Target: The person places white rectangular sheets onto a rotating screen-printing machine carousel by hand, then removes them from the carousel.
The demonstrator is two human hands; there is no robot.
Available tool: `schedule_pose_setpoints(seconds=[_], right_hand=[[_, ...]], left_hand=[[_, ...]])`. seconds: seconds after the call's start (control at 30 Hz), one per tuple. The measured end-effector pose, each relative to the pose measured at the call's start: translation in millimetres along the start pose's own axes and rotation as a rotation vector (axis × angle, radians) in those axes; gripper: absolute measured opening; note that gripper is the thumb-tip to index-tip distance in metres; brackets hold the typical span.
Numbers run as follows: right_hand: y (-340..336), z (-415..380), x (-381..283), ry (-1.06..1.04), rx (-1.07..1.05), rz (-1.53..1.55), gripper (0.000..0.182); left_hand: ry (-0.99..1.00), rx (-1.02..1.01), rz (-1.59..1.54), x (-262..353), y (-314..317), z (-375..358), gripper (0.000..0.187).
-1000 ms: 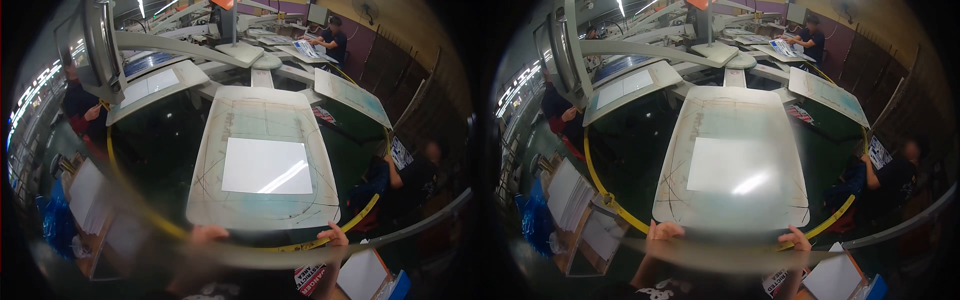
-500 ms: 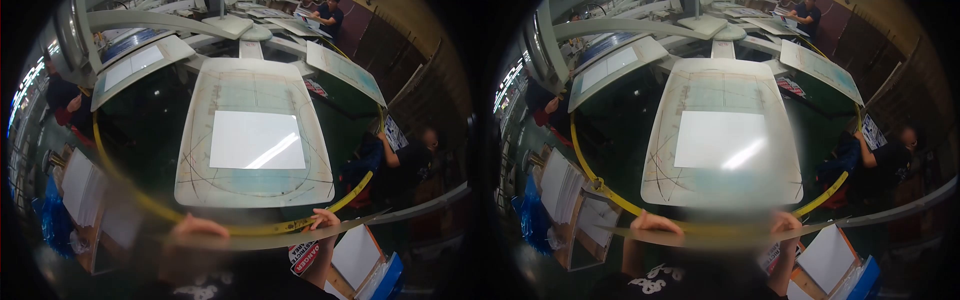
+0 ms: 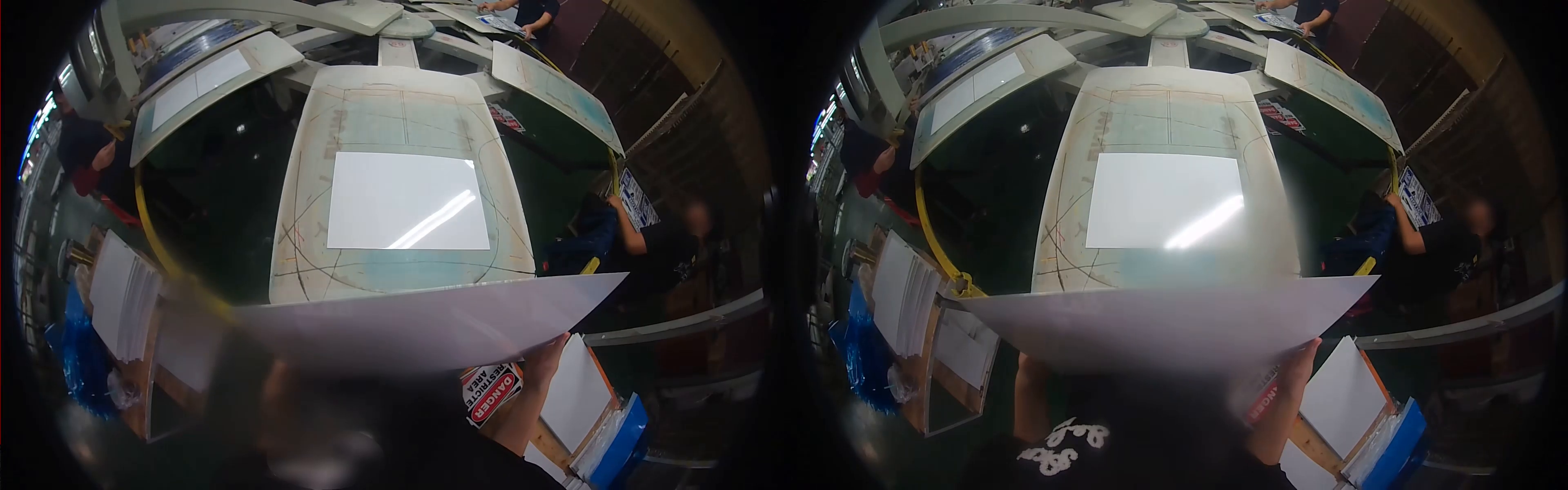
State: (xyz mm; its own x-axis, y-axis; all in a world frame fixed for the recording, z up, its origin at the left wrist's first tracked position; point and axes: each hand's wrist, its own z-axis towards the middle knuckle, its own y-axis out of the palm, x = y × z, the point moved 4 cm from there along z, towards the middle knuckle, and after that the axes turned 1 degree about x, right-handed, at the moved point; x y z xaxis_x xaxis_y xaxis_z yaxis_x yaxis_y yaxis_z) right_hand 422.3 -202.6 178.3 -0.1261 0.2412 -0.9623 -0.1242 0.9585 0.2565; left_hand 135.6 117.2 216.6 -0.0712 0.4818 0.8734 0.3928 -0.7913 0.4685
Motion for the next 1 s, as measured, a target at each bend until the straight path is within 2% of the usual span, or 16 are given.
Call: schedule_pose_setpoints(seconds=[0.07,0.27,0.37,0.67,0.87,1.0], right_hand=[[4.4,-1.1,-7.9,-0.107,-0.089,0.074,0.062],[5.5,0.9,-12.9,-0.155,-0.487,0.228,0.058],[8.0,-2.3,-4.6,-0.087,-0.322,0.191,0.061],[9.6,9.7,10.2,0.011,-0.328,0.352,0.057],[28.0,4.5,-6.3,-0.058,-0.304,0.193,0.055],[19.0,9.9,-1.5,-0.002,-0.275,0.168,0.054]], left_hand=[[-0.002,0.007,-0.007,-3.1,-2.0,-7.1,0.085],[0.007,0.033,-0.025,-7.3,-6.6,-18.7,0.083],[0.015,0.051,-0.028,-7.4,-8.5,-21.3,0.082],[0.121,0.185,0.0,-6.4,-19.3,4.3,0.079],[0.189,0.311,0.024,-8.1,-25.8,24.9,0.077],[0.227,0.388,0.037,-13.2,-28.3,31.7,0.076]])
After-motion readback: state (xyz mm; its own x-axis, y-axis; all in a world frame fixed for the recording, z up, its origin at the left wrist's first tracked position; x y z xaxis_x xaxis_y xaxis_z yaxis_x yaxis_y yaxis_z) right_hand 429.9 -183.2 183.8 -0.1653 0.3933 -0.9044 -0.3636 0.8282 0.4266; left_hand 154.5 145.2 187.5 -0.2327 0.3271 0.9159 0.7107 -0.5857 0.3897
